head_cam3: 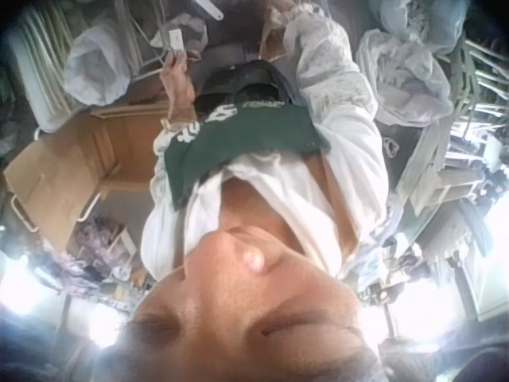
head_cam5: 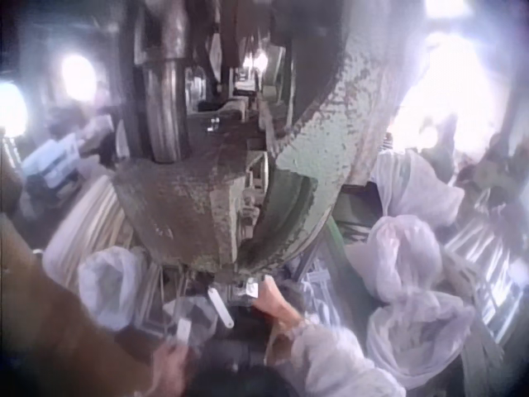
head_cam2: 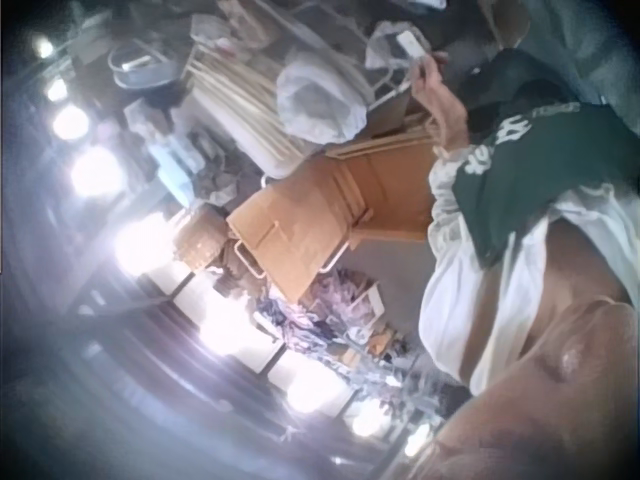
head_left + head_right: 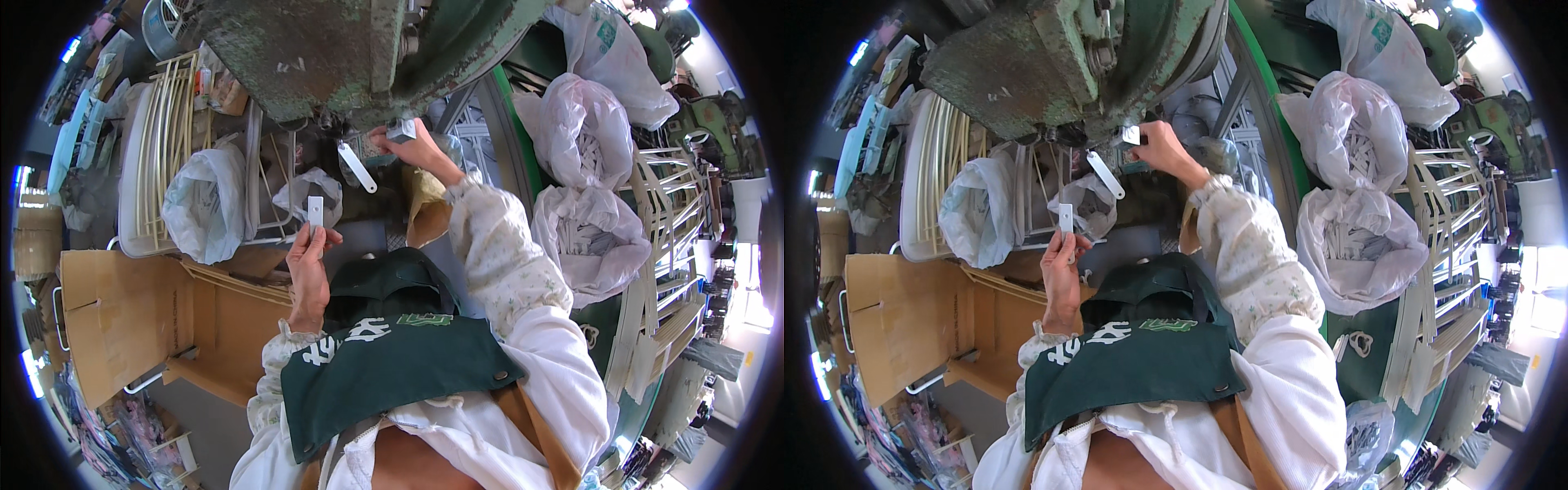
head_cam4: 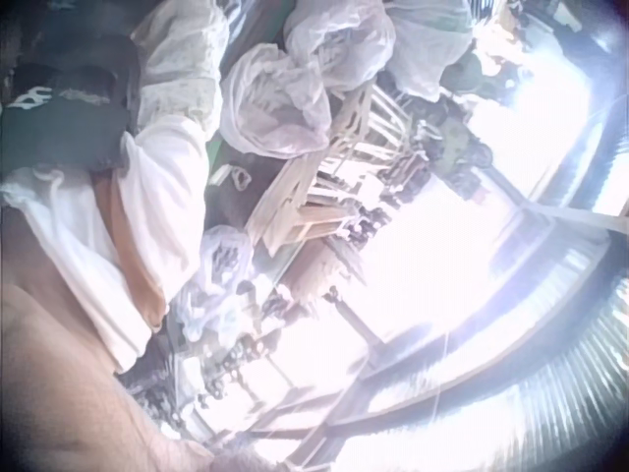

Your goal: The person assembles white plastic L-shaped brackets by hand, inserting small metal pins into the joints. They repeatedly pick up brackets, align the pieces, and insert pins to secure them, then place the assembled units into a nearby bag.

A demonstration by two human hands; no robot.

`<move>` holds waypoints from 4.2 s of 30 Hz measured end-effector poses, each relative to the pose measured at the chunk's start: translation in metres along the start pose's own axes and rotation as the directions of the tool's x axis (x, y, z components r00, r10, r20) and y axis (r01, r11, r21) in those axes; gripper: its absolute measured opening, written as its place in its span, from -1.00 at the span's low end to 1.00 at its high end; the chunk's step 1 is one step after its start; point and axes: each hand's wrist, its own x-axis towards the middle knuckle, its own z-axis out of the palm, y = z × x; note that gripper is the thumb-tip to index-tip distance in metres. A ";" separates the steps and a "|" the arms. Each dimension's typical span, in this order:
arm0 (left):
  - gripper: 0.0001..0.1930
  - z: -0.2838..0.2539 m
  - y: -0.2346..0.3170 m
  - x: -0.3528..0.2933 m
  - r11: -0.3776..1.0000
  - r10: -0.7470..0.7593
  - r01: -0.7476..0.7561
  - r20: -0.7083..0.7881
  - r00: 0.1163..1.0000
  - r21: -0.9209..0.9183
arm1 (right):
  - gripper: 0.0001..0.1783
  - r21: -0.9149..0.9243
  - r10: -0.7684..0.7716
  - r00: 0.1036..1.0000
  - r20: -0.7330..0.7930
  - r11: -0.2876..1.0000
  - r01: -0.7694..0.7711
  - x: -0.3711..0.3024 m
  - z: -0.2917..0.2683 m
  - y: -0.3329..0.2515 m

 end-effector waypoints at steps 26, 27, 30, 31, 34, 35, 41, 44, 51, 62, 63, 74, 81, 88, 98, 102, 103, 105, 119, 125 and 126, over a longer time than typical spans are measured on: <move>-0.54 0.031 -0.460 0.176 0.393 -0.144 -0.026 0.090 0.986 0.919 | -0.82 0.494 0.753 0.417 -0.509 0.653 -0.575 -0.308 0.134 0.397; -0.47 0.033 -0.493 0.190 0.386 -0.104 -0.006 0.050 0.993 0.923 | -0.83 0.384 0.698 0.452 -0.555 0.697 -0.605 -0.301 0.138 0.416; -0.35 0.048 -0.546 0.215 0.140 0.033 0.051 -0.056 0.998 0.989 | -0.81 0.170 0.674 0.578 -0.460 0.706 -0.688 -0.276 0.148 0.480; -0.24 0.038 -0.577 0.231 0.114 0.109 -0.057 0.045 0.993 0.992 | -0.79 0.029 0.662 0.647 -0.380 0.707 -0.707 -0.269 0.157 0.512; -0.32 0.051 -0.622 0.269 0.248 -0.136 -0.096 0.132 0.982 0.964 | -0.72 -0.178 0.680 0.682 -0.270 0.661 -0.729 -0.273 0.185 0.648; -0.42 0.075 -0.630 0.275 0.309 -0.295 -0.028 0.124 0.947 0.951 | -0.69 -0.207 0.699 0.634 -0.330 0.602 -0.771 -0.285 0.181 0.675; -0.60 0.034 -0.600 0.340 0.743 -0.089 -0.073 0.206 0.975 0.666 | -0.47 -0.211 0.536 0.622 -0.571 0.636 -0.742 -0.181 0.180 0.584; -0.64 0.042 -0.579 0.352 0.754 -0.183 0.026 0.172 0.968 0.657 | -0.44 -0.188 0.497 0.556 -0.666 0.609 -0.770 -0.181 0.170 0.561; -0.72 0.048 -0.569 0.336 0.687 -0.234 -0.016 0.242 0.942 0.726 | -0.63 0.653 0.845 0.361 -0.395 0.535 -0.536 -0.188 0.200 0.627; -0.69 0.030 -0.563 0.343 0.656 -0.214 -0.053 0.252 0.944 0.753 | -0.40 -0.175 0.385 0.714 -0.585 0.800 -0.574 -0.165 0.168 0.619; -0.71 0.024 -0.561 0.344 0.647 -0.212 -0.063 0.258 0.942 0.760 | -0.42 -0.204 0.313 0.677 -0.666 0.797 -0.569 -0.161 0.142 0.580; -0.71 0.073 -0.516 0.325 0.522 -0.191 -0.259 0.407 0.893 0.813 | -0.79 0.533 0.702 0.323 -0.635 0.701 -0.475 -0.205 0.092 0.616; -0.75 0.084 -0.518 0.329 0.492 -0.079 -0.328 0.417 0.906 0.806 | -0.89 0.613 0.629 0.032 -0.777 0.767 -0.188 -0.227 0.057 0.521; -0.70 0.095 -0.521 0.343 0.454 -0.054 -0.380 0.451 0.891 0.806 | -0.87 0.520 0.572 0.140 -0.808 0.805 -0.287 -0.246 0.045 0.504; -0.84 0.141 -0.531 0.253 0.958 -0.092 -0.123 0.687 0.721 0.258 | -0.85 0.597 0.746 0.225 -0.626 0.645 -0.477 -0.241 0.098 0.559; -0.85 0.107 -0.620 0.280 0.506 -0.009 -0.692 0.805 0.593 0.515 | -0.70 0.695 0.804 0.446 -0.393 0.577 -0.428 -0.243 0.105 0.566; -0.81 0.089 -0.650 0.288 0.573 -0.057 -0.629 0.791 0.609 0.525 | -0.67 0.750 0.801 0.505 -0.322 0.541 -0.381 -0.239 0.101 0.556; -0.79 0.086 -0.668 0.291 0.527 -0.150 -0.638 0.800 0.581 0.561 | -0.57 0.655 0.737 0.568 -0.367 0.638 -0.405 -0.250 0.112 0.581; -0.84 0.079 -0.602 0.345 0.398 -0.266 -0.855 0.934 0.240 0.333 | -0.79 -0.232 0.653 0.721 -0.230 0.683 -0.693 -0.286 0.206 0.750; -0.81 0.084 -0.586 0.357 0.369 -0.338 -0.917 0.941 0.019 0.151 | -0.80 -0.379 0.822 0.530 -0.210 0.431 -0.819 -0.372 0.283 0.808; -0.80 0.084 -0.583 0.355 0.385 -0.356 -0.912 0.934 -0.004 0.143 | -0.81 -0.388 0.822 0.526 -0.218 0.421 -0.820 -0.375 0.284 0.812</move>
